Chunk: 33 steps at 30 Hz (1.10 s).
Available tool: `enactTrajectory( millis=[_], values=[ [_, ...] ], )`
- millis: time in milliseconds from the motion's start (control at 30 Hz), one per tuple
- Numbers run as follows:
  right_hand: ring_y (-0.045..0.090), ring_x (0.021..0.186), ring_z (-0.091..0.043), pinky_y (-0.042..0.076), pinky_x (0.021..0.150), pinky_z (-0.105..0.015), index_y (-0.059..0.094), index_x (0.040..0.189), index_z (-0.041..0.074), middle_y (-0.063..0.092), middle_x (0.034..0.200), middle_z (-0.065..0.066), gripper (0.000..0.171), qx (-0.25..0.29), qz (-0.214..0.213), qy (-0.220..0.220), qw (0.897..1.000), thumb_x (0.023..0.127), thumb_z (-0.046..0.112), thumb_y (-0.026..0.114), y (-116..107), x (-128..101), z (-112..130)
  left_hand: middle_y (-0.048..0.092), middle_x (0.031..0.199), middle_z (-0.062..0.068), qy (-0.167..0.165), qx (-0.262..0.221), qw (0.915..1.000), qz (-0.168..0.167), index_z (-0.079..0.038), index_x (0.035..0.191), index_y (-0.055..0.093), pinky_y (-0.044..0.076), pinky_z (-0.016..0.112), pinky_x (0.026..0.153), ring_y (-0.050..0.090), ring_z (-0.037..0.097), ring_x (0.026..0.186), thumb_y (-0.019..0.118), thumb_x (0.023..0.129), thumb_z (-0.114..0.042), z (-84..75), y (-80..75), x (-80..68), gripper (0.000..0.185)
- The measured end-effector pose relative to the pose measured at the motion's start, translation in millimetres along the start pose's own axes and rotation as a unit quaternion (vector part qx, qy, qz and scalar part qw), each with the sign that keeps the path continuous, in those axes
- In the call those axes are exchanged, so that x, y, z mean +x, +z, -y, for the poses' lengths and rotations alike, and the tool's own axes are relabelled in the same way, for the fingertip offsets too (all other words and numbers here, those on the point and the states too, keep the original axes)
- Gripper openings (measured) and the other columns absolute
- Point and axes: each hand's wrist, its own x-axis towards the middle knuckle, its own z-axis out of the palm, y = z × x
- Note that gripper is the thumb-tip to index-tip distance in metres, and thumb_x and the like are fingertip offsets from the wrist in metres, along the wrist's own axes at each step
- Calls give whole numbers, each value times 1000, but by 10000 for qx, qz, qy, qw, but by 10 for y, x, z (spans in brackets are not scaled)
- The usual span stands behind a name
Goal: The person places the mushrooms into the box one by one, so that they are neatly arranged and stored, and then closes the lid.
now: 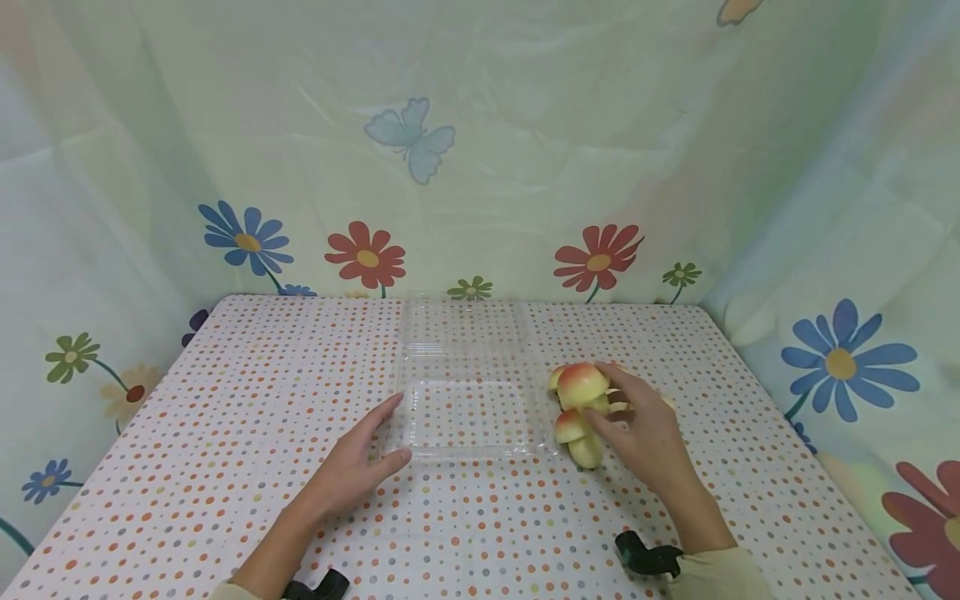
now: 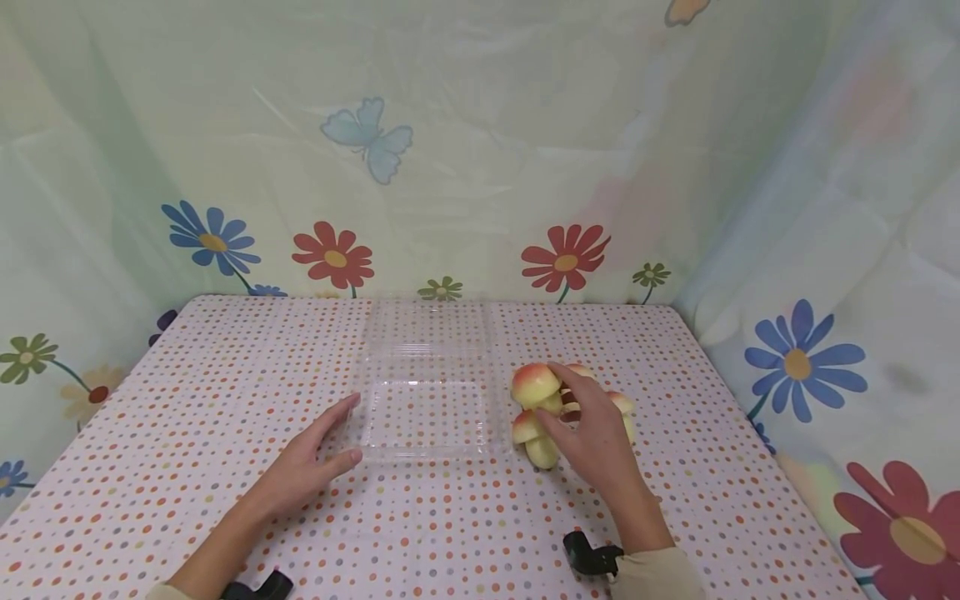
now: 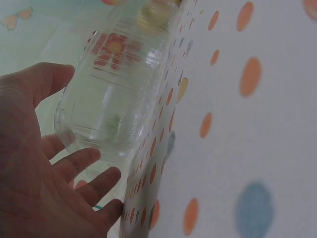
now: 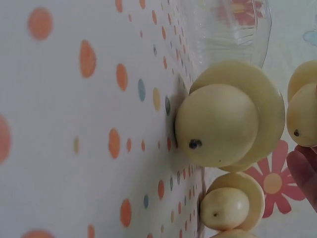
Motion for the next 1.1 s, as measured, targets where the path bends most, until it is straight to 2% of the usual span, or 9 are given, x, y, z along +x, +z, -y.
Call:
enactTrajectory(
  millis=[300, 733, 1100],
  values=[
    [70, 104, -34, 64, 77, -44, 56, 144, 5, 65, 132, -17, 60, 245, 212, 128, 9994, 89, 6, 80, 91, 86, 41, 28, 171, 9, 42, 60, 10000, 33, -28, 165, 26, 24, 65, 124, 29, 38, 156, 67, 100, -36, -1, -10, 2, 77],
    [70, 103, -29, 63, 78, -37, 54, 147, 6, 66, 129, -13, 63, 403, 269, 104, 9988, 89, 5, 78, 256, 207, 109, 30, 170, 7, -39, 4, 10000, -54, -28, 164, 28, 24, 63, 125, 31, 36, 156, 69, 99, -30, -9, -1, -2, 78],
    [69, 105, -33, 63, 81, -47, 54, 147, 4, 64, 128, -18, 63, 687, 350, -63, 9970, 89, 4, 79, 419, 281, 215, 29, 171, 5, -41, -49, 10000, -9, -26, 165, 27, 23, 63, 125, 30, 35, 157, 69, 99, -30, 8, -6, 1, 79]
  ],
)
